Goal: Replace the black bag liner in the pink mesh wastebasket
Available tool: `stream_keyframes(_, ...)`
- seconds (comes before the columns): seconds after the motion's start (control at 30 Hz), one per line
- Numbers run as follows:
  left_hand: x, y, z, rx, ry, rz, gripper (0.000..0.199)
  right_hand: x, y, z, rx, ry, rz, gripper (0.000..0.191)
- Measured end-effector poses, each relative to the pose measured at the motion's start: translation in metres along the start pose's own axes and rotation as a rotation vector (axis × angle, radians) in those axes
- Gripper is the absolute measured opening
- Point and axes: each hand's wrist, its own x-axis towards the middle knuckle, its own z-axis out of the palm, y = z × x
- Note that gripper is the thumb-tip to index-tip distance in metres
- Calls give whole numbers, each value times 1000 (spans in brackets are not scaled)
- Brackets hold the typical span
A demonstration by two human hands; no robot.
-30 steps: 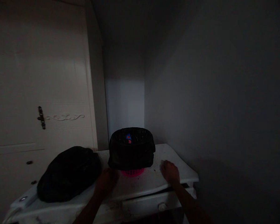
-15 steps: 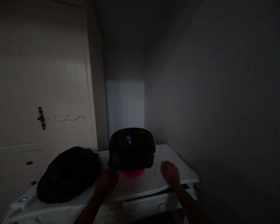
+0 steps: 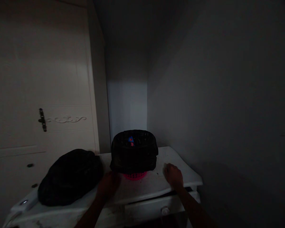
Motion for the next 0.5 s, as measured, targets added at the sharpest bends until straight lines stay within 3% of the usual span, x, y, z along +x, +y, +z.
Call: stream_keyframes(0.5, 0, 0, 1, 2, -6, -12, 39, -2, -1, -3, -3, 8, -7, 34)
